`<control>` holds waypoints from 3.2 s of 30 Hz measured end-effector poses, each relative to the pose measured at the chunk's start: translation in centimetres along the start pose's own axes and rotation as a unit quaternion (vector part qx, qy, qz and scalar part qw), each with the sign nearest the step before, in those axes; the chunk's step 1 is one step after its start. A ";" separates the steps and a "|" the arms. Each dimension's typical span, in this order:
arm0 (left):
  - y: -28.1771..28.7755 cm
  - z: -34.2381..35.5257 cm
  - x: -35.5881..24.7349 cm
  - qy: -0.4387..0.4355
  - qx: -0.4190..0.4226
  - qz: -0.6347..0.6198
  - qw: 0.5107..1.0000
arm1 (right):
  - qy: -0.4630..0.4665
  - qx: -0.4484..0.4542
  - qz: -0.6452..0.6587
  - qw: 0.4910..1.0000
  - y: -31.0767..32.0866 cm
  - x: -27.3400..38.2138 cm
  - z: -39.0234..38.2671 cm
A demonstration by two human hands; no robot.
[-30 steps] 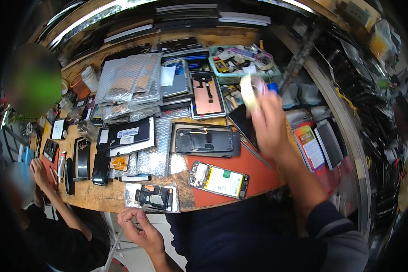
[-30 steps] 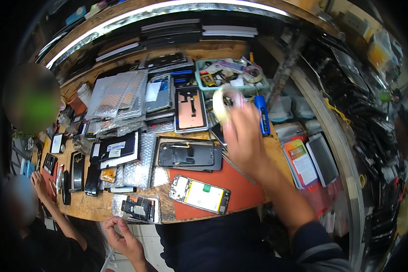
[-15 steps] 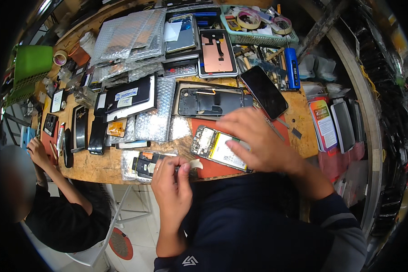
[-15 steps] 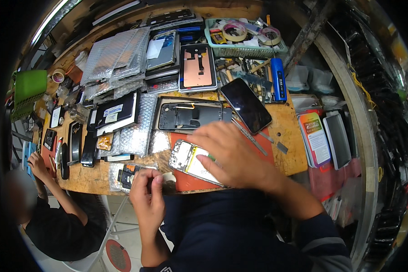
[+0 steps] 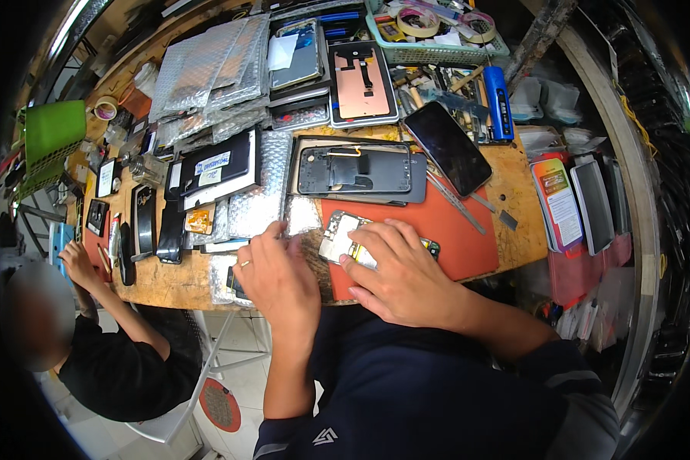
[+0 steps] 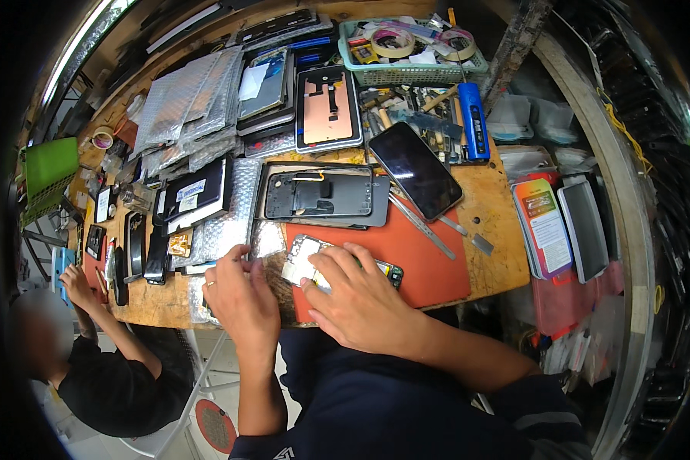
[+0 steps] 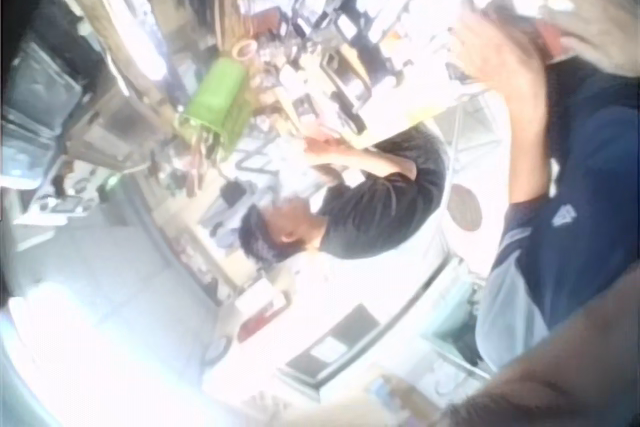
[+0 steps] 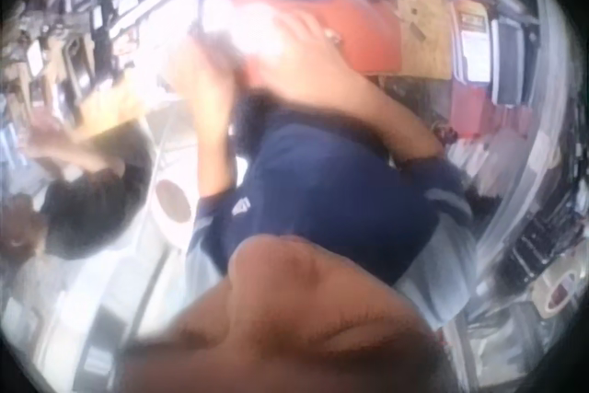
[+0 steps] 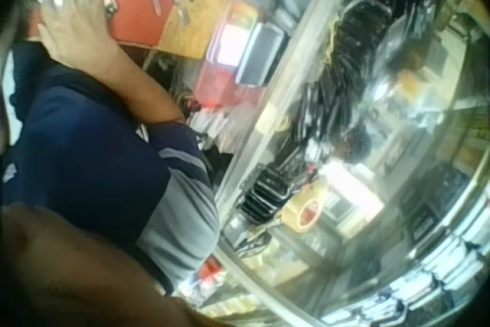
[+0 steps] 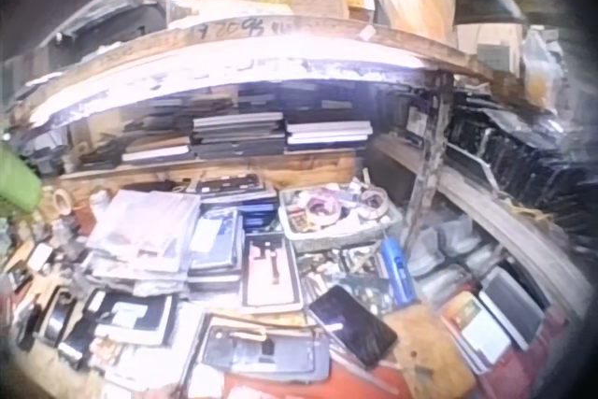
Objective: The person handles multiple mobile phone components on a cluttered workbench, including screens, batteries, and back covers. They use a metal pry tool to separate parts and apply adhesive tape to a battery. The person also retrieves a phone chassis from a glass display case and continues disassembly on the bench.
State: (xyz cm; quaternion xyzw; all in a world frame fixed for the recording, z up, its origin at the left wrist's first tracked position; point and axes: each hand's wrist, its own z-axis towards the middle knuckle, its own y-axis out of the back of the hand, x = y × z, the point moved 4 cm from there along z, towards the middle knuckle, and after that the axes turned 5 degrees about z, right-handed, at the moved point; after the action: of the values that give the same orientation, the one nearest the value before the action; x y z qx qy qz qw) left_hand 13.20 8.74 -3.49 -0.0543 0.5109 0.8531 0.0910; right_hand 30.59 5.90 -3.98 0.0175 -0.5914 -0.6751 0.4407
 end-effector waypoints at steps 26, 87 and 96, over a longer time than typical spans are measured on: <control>-0.4 -4.3 -1.2 0.247 0.169 -0.714 0.633 | -0.020 -0.160 0.067 0.985 2.9 -1.5 -4.8; 1.1 -6.7 7.5 0.254 0.029 -0.543 0.800 | -0.082 -0.080 -0.030 0.993 3.4 -0.2 -1.8; 1.0 -8.2 3.7 0.216 0.140 -0.553 0.792 | -0.113 0.028 -0.057 0.992 3.2 0.4 -2.1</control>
State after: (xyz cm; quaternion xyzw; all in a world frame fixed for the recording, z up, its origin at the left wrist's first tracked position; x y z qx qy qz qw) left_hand 9.36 1.44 -7.13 -0.4971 0.5137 0.5426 0.4412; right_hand 33.32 4.34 -1.83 -0.0126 -0.6541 -0.6797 0.3316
